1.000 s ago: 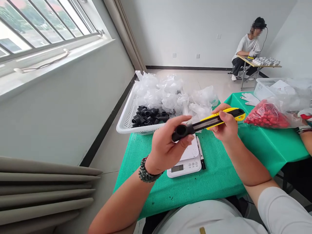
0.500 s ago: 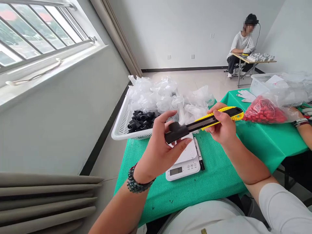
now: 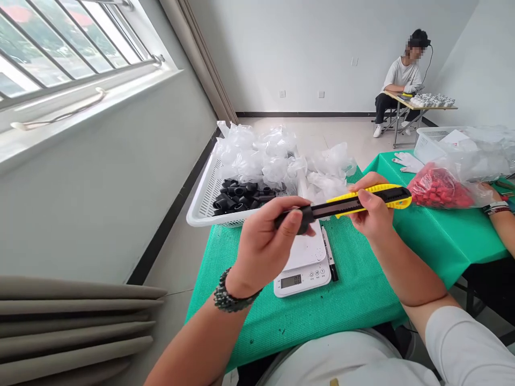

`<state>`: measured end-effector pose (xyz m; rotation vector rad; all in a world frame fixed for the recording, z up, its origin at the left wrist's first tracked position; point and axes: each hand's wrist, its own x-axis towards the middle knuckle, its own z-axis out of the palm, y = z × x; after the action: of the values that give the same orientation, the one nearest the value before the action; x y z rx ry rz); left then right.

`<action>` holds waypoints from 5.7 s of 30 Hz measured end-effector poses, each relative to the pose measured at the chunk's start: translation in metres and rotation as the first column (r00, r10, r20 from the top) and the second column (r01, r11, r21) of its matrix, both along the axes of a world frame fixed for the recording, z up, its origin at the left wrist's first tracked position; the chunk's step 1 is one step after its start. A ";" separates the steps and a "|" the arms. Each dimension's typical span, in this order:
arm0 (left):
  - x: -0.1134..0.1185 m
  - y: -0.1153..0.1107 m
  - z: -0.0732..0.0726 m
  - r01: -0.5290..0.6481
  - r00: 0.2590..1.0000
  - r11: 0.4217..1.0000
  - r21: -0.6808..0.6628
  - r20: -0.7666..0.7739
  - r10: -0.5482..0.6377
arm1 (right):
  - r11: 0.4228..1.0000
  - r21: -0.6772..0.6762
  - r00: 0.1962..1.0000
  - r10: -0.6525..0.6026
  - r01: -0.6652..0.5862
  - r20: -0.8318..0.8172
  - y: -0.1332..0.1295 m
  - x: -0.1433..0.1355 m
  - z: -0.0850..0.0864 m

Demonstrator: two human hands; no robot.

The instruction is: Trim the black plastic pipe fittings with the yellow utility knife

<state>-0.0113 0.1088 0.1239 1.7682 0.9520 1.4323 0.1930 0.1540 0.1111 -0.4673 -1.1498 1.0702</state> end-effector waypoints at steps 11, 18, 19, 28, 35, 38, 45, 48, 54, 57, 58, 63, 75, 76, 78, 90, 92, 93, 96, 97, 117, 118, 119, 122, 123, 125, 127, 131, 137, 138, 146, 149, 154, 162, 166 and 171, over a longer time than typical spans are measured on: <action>-0.009 0.006 -0.002 0.176 0.972 0.975 0.139 -0.184 -0.149 | 0.990 -0.125 0.997 0.063 -0.067 -0.037 0.003 0.002 0.008; -0.012 0.008 -0.007 -0.023 0.786 0.538 0.842 -0.318 0.530 | 0.972 -0.164 0.985 0.173 -0.169 0.005 -0.006 -0.002 0.008; -0.012 0.007 -0.007 -0.015 0.790 0.540 0.842 -0.321 0.523 | 0.970 -0.157 0.981 0.192 -0.187 0.018 -0.008 -0.003 0.007; -0.009 -0.002 -0.004 -0.038 0.853 0.592 0.805 -0.282 0.439 | 0.943 -0.098 0.944 0.325 -0.319 0.053 -0.013 -0.007 0.005; -0.010 -0.009 -0.002 -0.009 0.849 0.699 0.715 -0.364 0.383 | 0.943 -0.120 0.944 0.321 -0.311 0.078 -0.019 -0.012 0.004; -0.007 -0.009 -0.001 0.001 0.850 0.733 0.681 -0.386 0.357 | 0.956 -0.129 0.959 0.276 -0.265 0.073 -0.019 -0.012 0.004; -0.006 -0.007 -0.003 0.020 0.867 0.659 0.752 -0.342 0.364 | 0.920 -0.211 0.938 0.345 -0.330 0.038 -0.015 -0.014 0.006; -0.007 -0.008 -0.001 0.009 0.883 0.699 0.716 -0.334 0.331 | 0.925 -0.204 0.943 0.332 -0.320 0.028 -0.016 -0.015 0.005; -0.006 -0.017 0.004 -0.043 0.972 0.931 0.363 -0.198 0.123 | 0.970 -0.121 0.965 0.226 -0.210 0.135 -0.019 -0.011 0.002; -0.001 -0.022 0.004 -0.011 0.999 0.998 0.066 0.053 0.007 | 0.985 -0.075 0.969 0.164 -0.152 0.186 -0.025 -0.010 0.004; 0.001 -0.022 0.004 0.031 0.989 0.999 -0.009 0.143 -0.029 | 0.990 -0.054 0.969 0.140 -0.132 0.203 -0.027 -0.009 0.005; 0.007 -0.014 0.005 0.246 0.939 0.920 -0.304 0.310 -0.148 | 0.999 -0.009 0.957 0.043 -0.042 0.288 -0.032 -0.003 0.004; -0.009 0.000 -0.003 -0.105 0.841 0.904 0.414 -0.448 0.303 | 0.931 -0.278 0.964 0.261 -0.237 0.051 -0.007 -0.013 0.003; -0.009 0.002 -0.004 -0.099 0.817 0.870 0.483 -0.459 0.348 | 0.927 -0.286 0.963 0.265 -0.243 0.041 -0.006 -0.013 0.002; -0.009 0.005 -0.007 -0.095 0.781 0.808 0.582 -0.460 0.423 | 0.921 -0.297 0.962 0.271 -0.251 0.026 -0.005 -0.014 0.000; -0.006 0.006 0.006 -0.003 0.994 0.990 -0.138 -0.110 -0.012 | 0.975 -0.148 0.973 0.185 -0.165 0.137 -0.004 -0.018 -0.009; -0.004 0.008 0.006 0.133 0.989 0.931 -0.340 0.102 -0.104 | 0.982 -0.123 0.972 0.164 -0.145 0.169 -0.005 -0.018 -0.010; -0.004 0.009 0.006 0.195 0.975 0.899 -0.393 0.179 -0.134 | 0.985 -0.115 0.973 0.149 -0.129 0.177 -0.006 -0.018 -0.010; -0.005 0.010 0.004 0.320 0.936 0.854 -0.411 0.275 -0.219 | 0.985 -0.127 0.976 0.138 -0.117 0.166 -0.006 -0.016 -0.008; -0.006 0.010 0.004 0.343 0.931 0.858 -0.383 0.259 -0.257 | 0.981 -0.146 0.977 0.149 -0.127 0.151 -0.005 -0.015 -0.007; -0.006 0.006 0.002 0.072 0.994 0.940 -0.334 0.101 -0.041 | 0.978 -0.183 0.971 0.134 -0.098 0.198 -0.013 -0.020 -0.001; -0.006 0.007 0.003 0.106 0.990 0.914 -0.393 0.126 -0.061 | 0.980 -0.184 0.970 0.113 -0.073 0.215 -0.014 -0.021 -0.001; -0.007 0.008 0.003 0.118 0.990 0.900 -0.420 0.123 -0.073 | 0.980 -0.190 0.969 0.103 -0.060 0.226 -0.014 -0.021 -0.002; -0.008 0.008 0.005 0.095 0.995 0.918 -0.385 0.010 -0.099 | 0.974 -0.219 0.970 0.111 -0.062 0.218 -0.011 -0.021 -0.004; -0.009 0.007 0.005 0.093 0.993 0.926 -0.366 -0.033 -0.113 | 0.972 -0.226 0.971 0.119 -0.071 0.207 -0.009 -0.020 -0.004; -0.010 0.005 0.007 0.097 0.986 0.934 -0.344 -0.095 -0.137 | 0.966 -0.242 0.973 0.135 -0.087 0.188 -0.007 -0.019 -0.004; -0.010 0.003 0.007 0.084 0.979 0.942 -0.325 -0.147 -0.138 | 0.960 -0.262 0.972 0.149 -0.097 0.184 -0.007 -0.018 -0.003; -0.011 0.001 0.006 -0.049 0.940 0.984 -0.173 -0.341 -0.013 | 0.951 -0.290 0.969 0.166 -0.108 0.185 -0.009 -0.017 0.000; -0.012 0.000 0.000 -0.111 0.783 0.957 0.266 -0.570 0.250 | 0.956 -0.274 0.972 0.154 -0.102 0.177 -0.007 -0.017 -0.004; -0.012 0.000 -0.002 -0.123 0.760 0.932 0.340 -0.572 0.309 | 0.957 -0.274 0.975 0.146 -0.096 0.168 -0.006 -0.017 -0.005; -0.009 -0.004 0.004 -0.071 0.818 0.950 0.304 -0.527 0.230 | 0.954 -0.285 0.975 0.149 -0.098 0.164 -0.009 -0.015 0.001; -0.012 -0.002 0.009 0.068 0.934 0.993 -0.096 -0.343 -0.097 | 0.946 -0.296 0.966 0.192 -0.134 0.175 -0.012 -0.014 0.005; -0.015 -0.001 0.009 0.281 0.949 0.879 -0.385 -0.025 -0.314 | 0.950 -0.272 0.959 0.208 -0.152 0.190 -0.016 -0.012 0.012; -0.009 -0.006 0.004 -0.006 0.900 0.975 0.221 -0.423 0.101 | 0.915 -0.381 0.974 0.191 -0.134 0.118 -0.014 -0.012 0.012; -0.004 -0.007 0.003 -0.040 0.876 0.879 0.475 -0.406 0.260 | 0.918 -0.373 0.975 0.192 -0.138 0.111 -0.013 -0.012 0.012; -0.005 -0.013 0.005 -0.079 0.915 0.907 0.415 -0.330 0.231 | 0.918 -0.373 0.976 0.188 -0.135 0.108 -0.022 -0.012 0.019</action>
<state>-0.0162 0.0962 0.1286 2.3750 1.0738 1.4953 0.1814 0.1320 0.1304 -0.7600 -1.1310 1.4253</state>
